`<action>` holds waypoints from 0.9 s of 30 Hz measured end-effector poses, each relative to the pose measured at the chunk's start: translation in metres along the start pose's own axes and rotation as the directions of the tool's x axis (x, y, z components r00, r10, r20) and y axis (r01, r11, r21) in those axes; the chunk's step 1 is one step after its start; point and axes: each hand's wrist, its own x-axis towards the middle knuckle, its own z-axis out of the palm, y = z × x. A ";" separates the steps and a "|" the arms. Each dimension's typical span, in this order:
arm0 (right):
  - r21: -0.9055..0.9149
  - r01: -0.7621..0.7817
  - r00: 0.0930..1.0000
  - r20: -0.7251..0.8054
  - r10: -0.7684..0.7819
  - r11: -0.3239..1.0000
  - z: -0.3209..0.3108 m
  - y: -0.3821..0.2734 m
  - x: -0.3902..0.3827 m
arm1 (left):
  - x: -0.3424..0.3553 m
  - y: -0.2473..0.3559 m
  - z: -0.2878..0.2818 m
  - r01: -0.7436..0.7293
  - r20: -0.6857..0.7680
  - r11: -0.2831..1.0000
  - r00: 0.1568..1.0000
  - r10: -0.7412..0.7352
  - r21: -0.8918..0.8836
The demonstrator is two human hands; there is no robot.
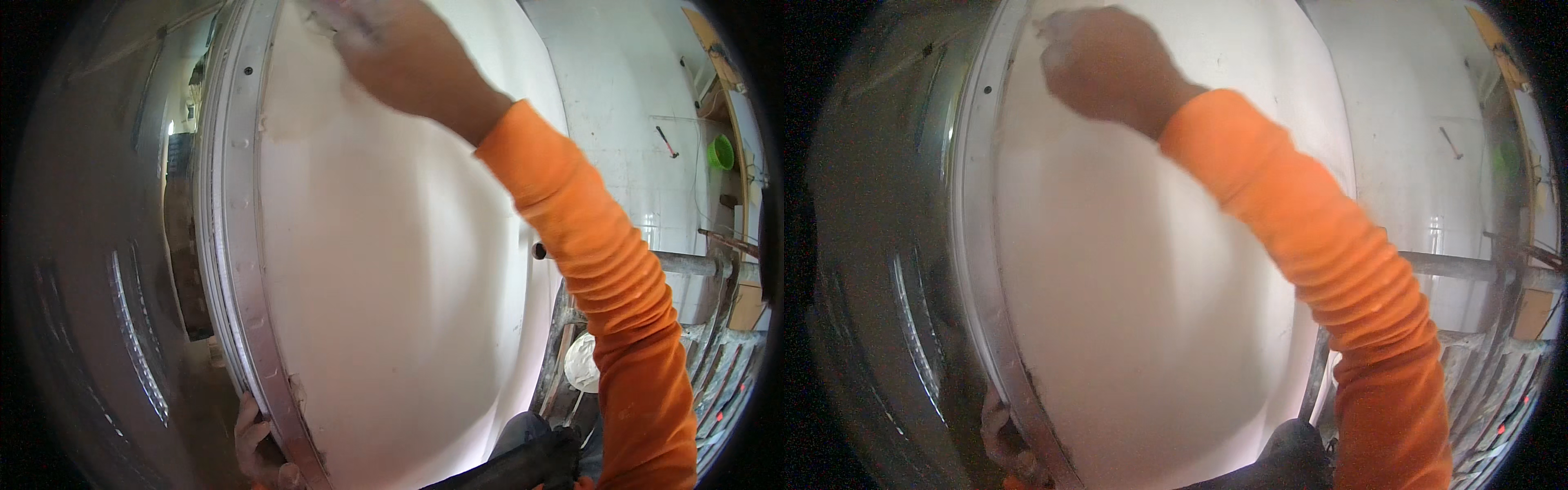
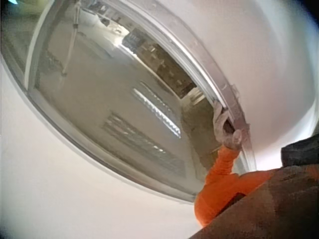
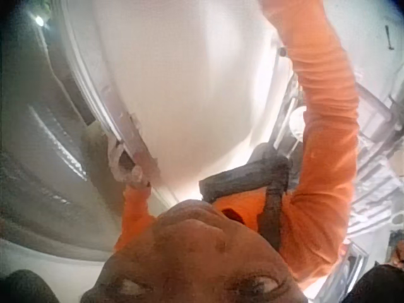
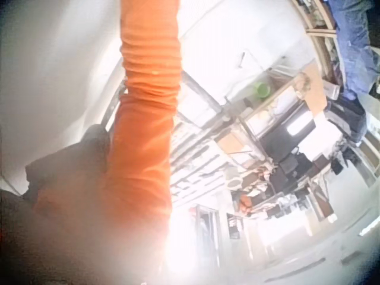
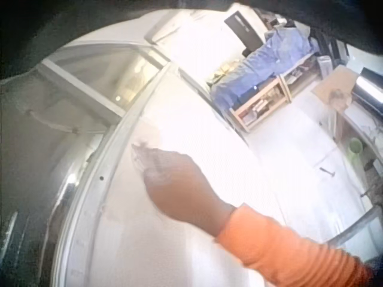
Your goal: The person applies joint compound to a drywall surface using a spreader, repeatedly scooping compound from a container and smoothing it onto the wall.
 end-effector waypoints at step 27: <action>-0.188 0.082 0.996 0.037 -0.076 0.979 0.023 0.010 -0.015 | 0.006 -0.002 0.000 -0.078 0.031 0.995 0.997 0.076 0.057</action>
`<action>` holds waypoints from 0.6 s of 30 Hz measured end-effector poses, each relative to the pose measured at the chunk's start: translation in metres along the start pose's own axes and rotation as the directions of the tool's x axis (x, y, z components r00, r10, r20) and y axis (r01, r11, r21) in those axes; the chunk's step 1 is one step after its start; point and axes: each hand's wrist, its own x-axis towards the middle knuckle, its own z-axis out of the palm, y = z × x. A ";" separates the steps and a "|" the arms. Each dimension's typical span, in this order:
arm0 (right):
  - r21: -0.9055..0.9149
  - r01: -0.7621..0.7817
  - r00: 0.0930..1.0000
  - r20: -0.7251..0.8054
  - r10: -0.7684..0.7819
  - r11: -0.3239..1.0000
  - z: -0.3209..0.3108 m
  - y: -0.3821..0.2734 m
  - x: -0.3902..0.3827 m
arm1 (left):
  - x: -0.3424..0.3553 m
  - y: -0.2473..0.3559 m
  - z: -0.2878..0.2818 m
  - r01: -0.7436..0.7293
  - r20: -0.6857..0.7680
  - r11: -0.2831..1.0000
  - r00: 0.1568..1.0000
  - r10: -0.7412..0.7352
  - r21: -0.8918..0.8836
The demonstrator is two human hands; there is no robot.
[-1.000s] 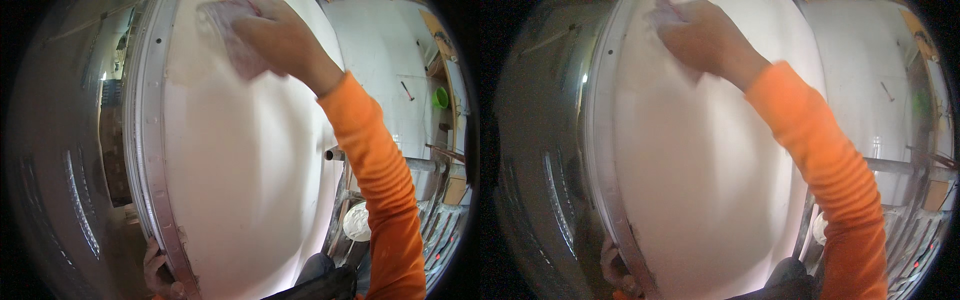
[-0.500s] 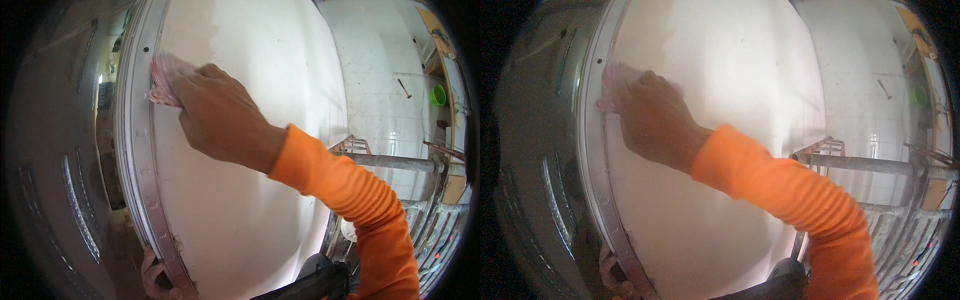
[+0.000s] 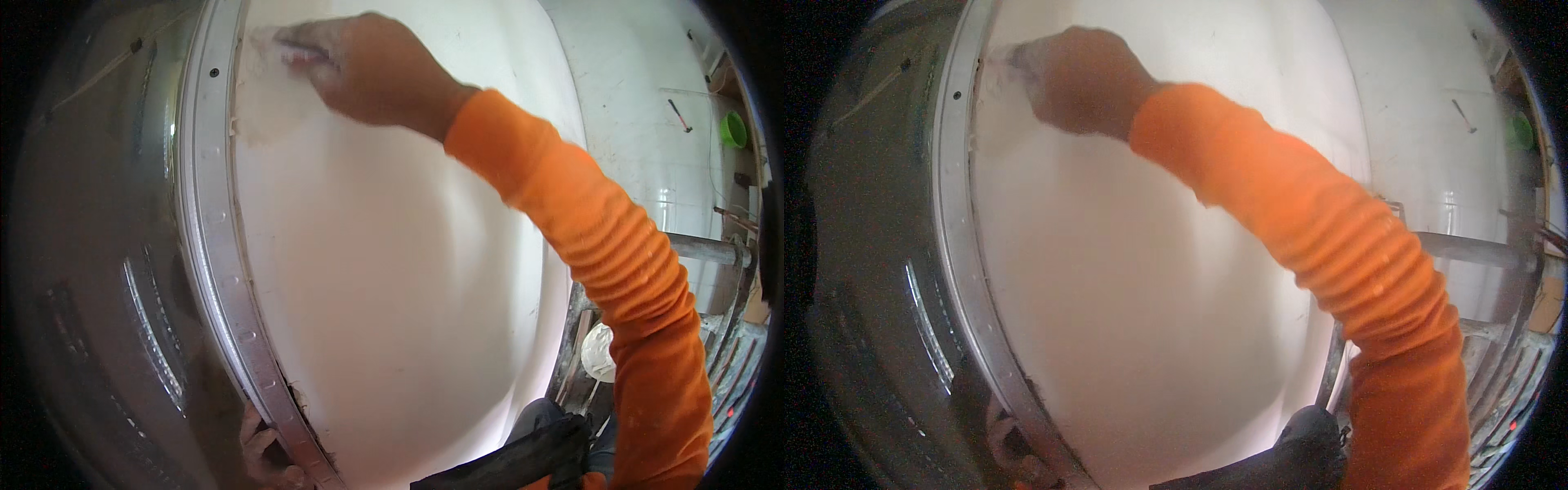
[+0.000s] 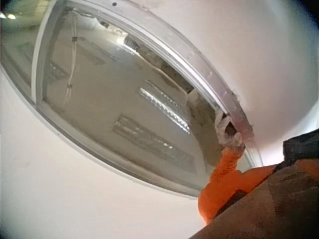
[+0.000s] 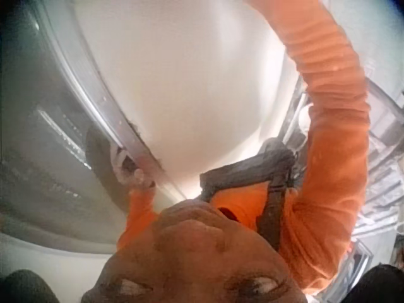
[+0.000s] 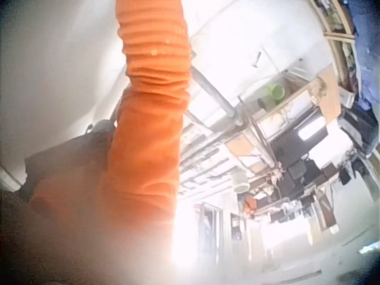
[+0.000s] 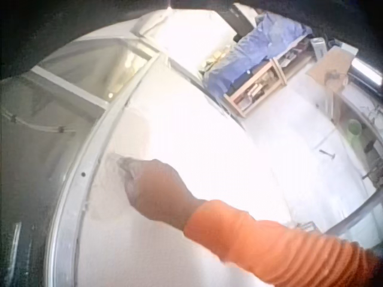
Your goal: The person applies joint compound to a drywall surface using a spreader, repeatedly scooping compound from a container and smoothing it onto the wall.
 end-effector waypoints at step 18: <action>0.075 -0.038 0.991 -0.122 0.047 0.996 0.010 0.014 -0.023 | -0.001 0.007 0.003 -0.019 0.014 0.993 1.000 0.017 0.114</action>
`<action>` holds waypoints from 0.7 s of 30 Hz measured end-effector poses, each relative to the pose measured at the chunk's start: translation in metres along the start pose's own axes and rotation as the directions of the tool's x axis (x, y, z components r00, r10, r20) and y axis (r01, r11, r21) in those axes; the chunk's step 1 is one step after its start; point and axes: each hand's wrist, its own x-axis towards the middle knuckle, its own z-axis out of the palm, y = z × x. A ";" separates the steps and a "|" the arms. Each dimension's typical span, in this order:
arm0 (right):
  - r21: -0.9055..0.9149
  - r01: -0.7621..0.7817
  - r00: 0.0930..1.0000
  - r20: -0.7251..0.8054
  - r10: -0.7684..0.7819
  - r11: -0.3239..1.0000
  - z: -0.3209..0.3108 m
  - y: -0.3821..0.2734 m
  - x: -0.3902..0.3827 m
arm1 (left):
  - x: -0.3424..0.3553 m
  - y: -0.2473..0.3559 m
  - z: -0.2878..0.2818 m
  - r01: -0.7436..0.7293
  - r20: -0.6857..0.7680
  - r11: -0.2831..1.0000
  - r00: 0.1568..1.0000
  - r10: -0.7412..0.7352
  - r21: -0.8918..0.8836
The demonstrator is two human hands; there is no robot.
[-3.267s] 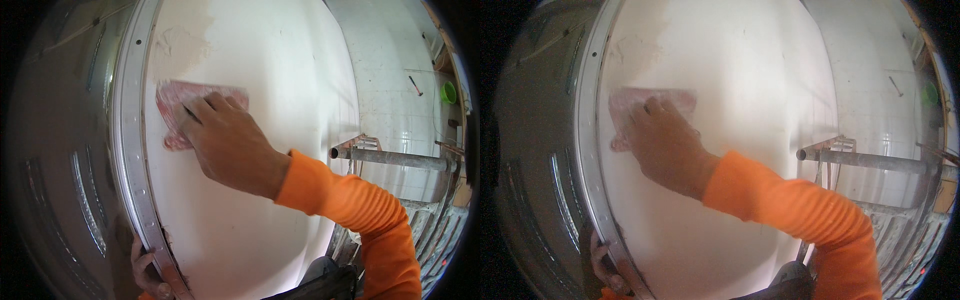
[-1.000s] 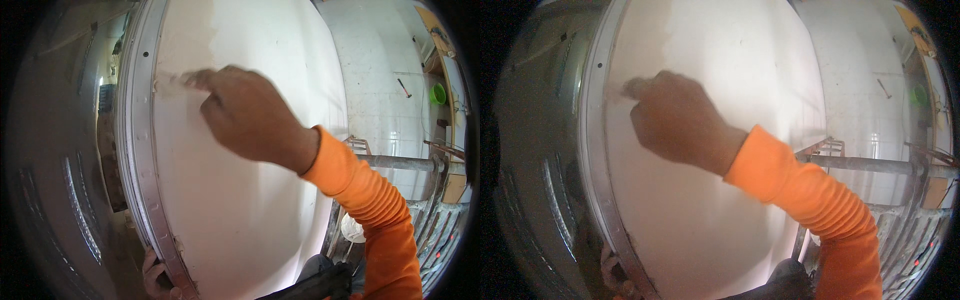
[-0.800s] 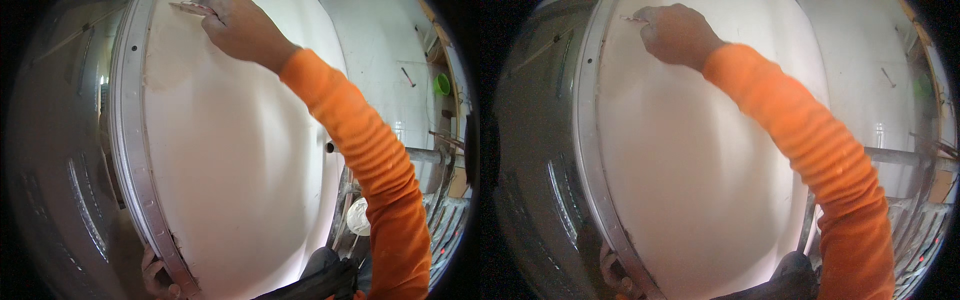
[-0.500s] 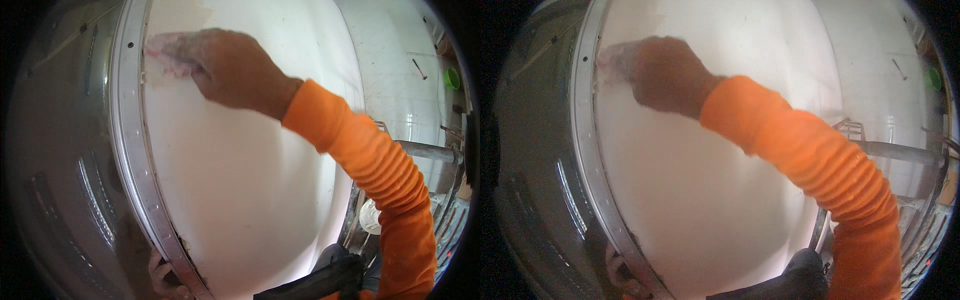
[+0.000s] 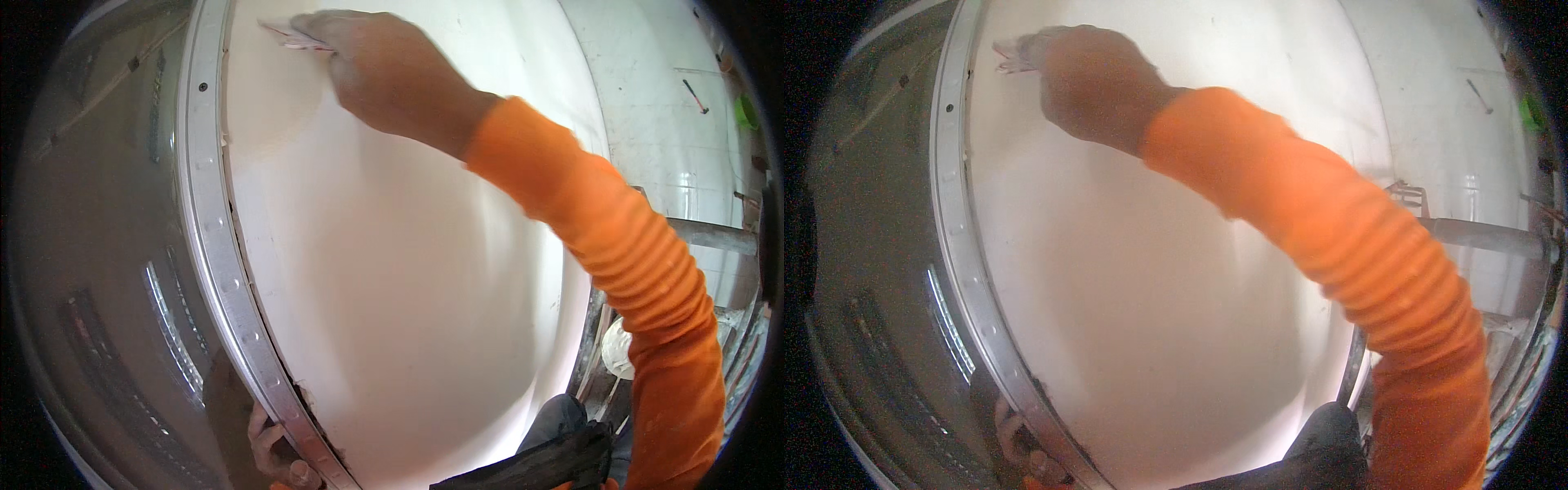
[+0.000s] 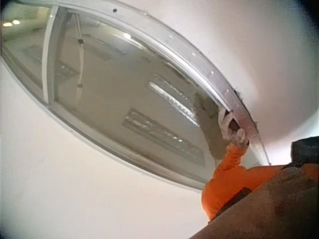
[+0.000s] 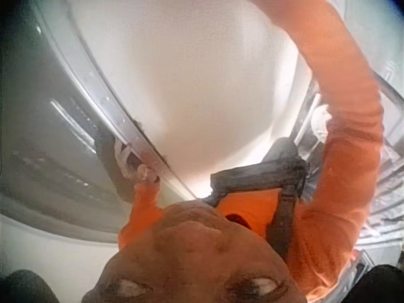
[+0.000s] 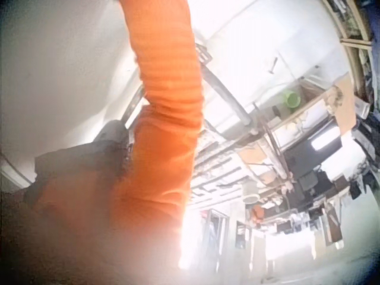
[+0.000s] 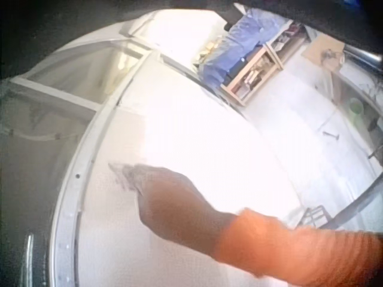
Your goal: The person applies joint compound to a drywall surface using a spreader, repeatedly scooping compound from a container and smoothing it onto the wall.
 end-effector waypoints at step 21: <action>-0.317 0.172 0.960 0.265 -0.087 0.933 -0.067 0.019 0.034 | 0.001 0.006 -0.033 0.094 0.234 0.995 0.968 -0.085 -0.031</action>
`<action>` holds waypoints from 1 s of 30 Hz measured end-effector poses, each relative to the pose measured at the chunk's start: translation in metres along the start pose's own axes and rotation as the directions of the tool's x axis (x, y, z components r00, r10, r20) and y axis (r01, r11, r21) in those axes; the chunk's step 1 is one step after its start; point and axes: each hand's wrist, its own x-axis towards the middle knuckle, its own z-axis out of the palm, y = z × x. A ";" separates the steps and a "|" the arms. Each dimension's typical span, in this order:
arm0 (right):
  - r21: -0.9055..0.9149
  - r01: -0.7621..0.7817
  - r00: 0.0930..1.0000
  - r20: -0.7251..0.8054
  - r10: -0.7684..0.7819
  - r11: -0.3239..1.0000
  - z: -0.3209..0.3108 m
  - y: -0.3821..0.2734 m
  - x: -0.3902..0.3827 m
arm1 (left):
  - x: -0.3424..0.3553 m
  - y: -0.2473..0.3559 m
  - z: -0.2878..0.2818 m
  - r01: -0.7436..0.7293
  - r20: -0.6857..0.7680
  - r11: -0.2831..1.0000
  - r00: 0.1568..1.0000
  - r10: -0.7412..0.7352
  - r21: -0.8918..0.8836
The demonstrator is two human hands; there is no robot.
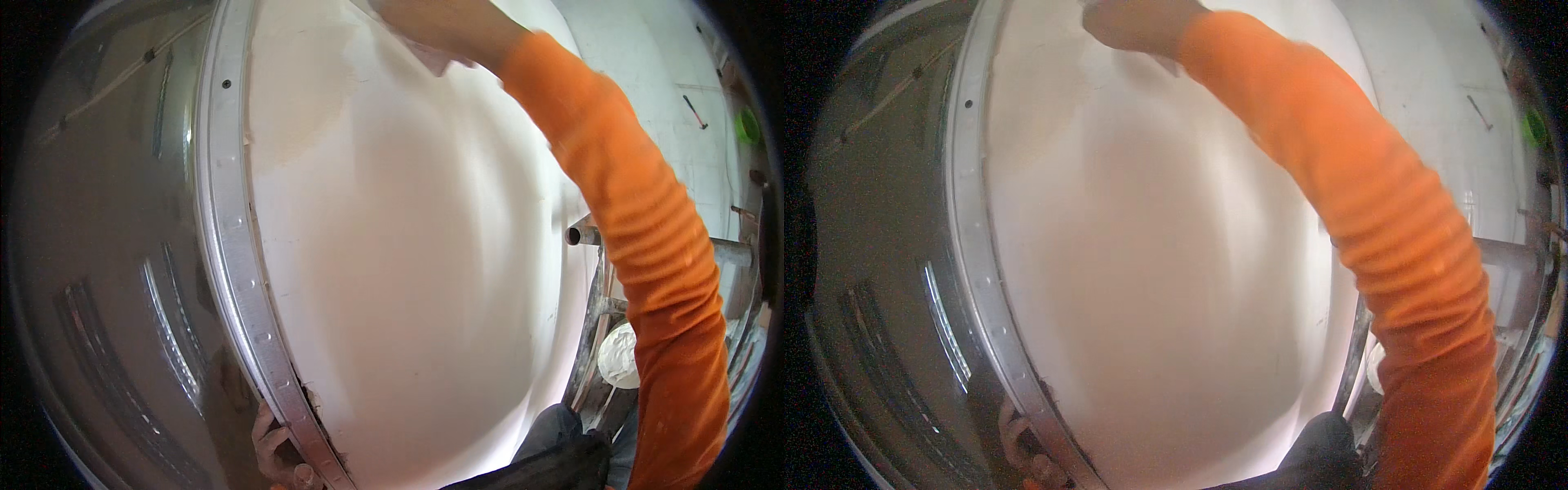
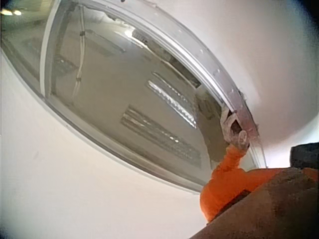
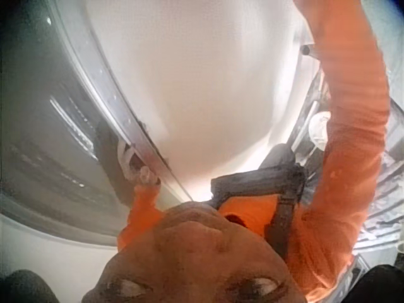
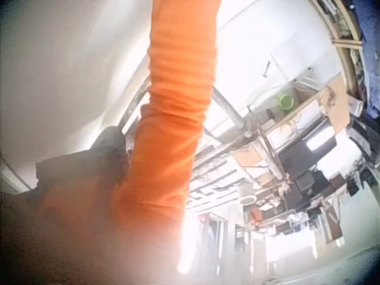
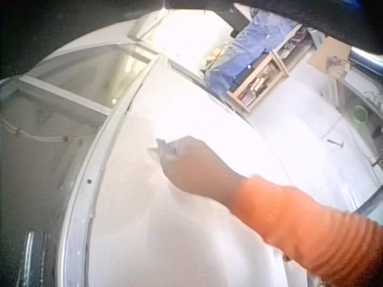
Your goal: The person applies joint compound to a drywall surface using a spreader, repeatedly scooping compound from a container and smoothing it onto the wall.
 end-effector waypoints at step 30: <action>-0.237 0.137 0.981 -0.100 -0.165 0.962 0.010 0.033 0.083 | 0.004 -0.015 0.027 -0.151 -0.209 0.988 0.966 0.152 0.024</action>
